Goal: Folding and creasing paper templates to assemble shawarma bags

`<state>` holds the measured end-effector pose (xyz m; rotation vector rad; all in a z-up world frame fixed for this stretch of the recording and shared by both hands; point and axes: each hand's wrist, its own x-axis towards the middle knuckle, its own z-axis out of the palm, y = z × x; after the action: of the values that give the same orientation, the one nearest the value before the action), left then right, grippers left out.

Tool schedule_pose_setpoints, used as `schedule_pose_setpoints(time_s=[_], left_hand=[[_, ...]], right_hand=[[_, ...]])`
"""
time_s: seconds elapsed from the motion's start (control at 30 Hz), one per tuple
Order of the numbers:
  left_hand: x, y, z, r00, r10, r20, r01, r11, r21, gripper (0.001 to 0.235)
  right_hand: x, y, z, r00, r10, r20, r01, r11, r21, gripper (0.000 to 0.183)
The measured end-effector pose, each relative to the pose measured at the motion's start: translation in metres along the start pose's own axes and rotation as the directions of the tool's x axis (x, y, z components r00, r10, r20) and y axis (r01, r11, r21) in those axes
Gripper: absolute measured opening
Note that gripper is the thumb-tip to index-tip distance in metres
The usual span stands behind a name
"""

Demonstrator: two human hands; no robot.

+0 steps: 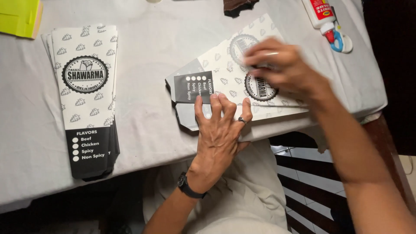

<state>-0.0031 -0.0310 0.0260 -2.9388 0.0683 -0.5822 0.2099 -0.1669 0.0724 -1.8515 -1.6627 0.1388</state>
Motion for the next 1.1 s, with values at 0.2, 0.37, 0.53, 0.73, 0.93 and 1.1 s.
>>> schedule_pose_setpoints(time_s=[0.2,0.37,0.53,0.73,0.93,1.1], left_hand=[[0.000,-0.002,0.000,1.000,0.018,-0.015,-0.017,0.999,0.028,0.124],[0.001,-0.001,0.001,0.999,0.006,-0.043,-0.007,1.000,-0.016,0.125],[-0.001,0.000,0.003,1.000,0.016,0.017,-0.016,1.000,0.015,0.124],[-0.001,-0.001,0.000,0.999,0.031,0.032,-0.031,1.000,0.006,0.130],[0.001,-0.001,-0.005,1.000,0.010,0.011,-0.009,1.000,-0.013,0.118],[0.001,-0.001,-0.003,1.000,-0.021,0.008,0.022,0.987,-0.160,0.092]], right_hand=[[-0.073,0.005,-0.041,0.962,0.210,-0.173,-0.241,0.952,-0.190,0.026],[-0.076,-0.026,-0.013,0.991,0.104,-0.083,-0.108,0.993,-0.053,0.032],[-0.101,-0.055,-0.018,0.977,0.149,-0.150,-0.170,0.975,-0.140,0.032],[-0.112,-0.036,-0.029,0.983,0.124,-0.135,-0.156,0.954,-0.257,0.038],[0.022,-0.016,0.012,0.991,-0.106,0.077,0.113,0.990,-0.082,0.026],[0.114,-0.035,0.076,0.938,-0.334,0.090,0.320,0.936,0.145,0.021]])
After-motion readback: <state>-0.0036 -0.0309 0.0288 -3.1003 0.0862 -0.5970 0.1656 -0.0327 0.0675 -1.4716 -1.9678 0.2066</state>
